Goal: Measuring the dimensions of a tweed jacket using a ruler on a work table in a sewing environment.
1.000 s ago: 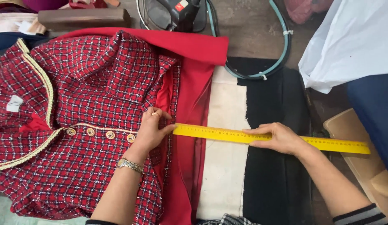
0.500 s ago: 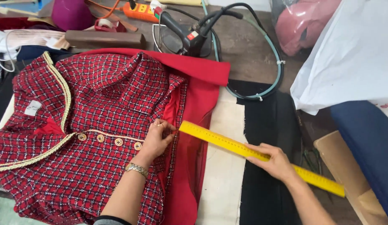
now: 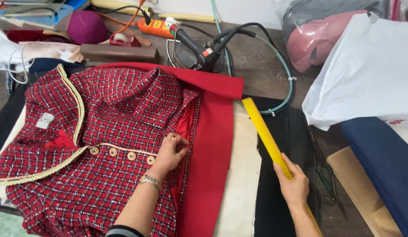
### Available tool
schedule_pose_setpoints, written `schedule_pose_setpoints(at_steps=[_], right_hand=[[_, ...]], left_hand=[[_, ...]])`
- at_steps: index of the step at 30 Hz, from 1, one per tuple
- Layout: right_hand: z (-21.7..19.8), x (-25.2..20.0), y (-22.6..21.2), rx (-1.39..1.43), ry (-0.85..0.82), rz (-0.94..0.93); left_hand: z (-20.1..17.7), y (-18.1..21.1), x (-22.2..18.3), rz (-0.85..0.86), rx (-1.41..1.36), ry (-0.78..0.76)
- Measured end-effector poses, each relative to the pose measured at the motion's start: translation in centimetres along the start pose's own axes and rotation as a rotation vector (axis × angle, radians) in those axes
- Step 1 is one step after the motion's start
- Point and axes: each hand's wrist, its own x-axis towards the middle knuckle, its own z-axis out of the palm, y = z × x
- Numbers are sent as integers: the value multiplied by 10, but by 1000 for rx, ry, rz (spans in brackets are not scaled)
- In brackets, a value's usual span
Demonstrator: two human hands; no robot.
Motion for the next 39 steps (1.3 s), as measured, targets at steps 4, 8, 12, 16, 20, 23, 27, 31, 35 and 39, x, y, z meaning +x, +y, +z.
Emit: schedule_pose_setpoints(at_steps=[4,8,12,16,20,23,27,31,35,39], right_hand=[[11,1,28,-161,142,15],[17,-1,37,-285,190,17],[30,-8,36,-365,267,-44],[46,-11,52,-528,421,-213],[48,-11,55,-551,447,-245],[48,-12,53,-554,426,-220],[49,-11,57,-552,467,-280],[49,-12,57,-536,466,-282],[48,-12,55,-543,458,-264],[47,-13,54,-559,430,-229]], left_hand=[[-4,8,-3,-33,-35,-18],[1,-2,-2,66,3,2],[-1,25,-24,194,418,35],[15,19,-39,199,914,90],[22,15,-39,305,895,216],[10,20,-36,325,832,108],[-24,25,-39,257,419,15],[-51,4,-40,191,-46,28],[-70,-10,-47,56,-216,55],[-91,-31,-53,-35,-409,194]])
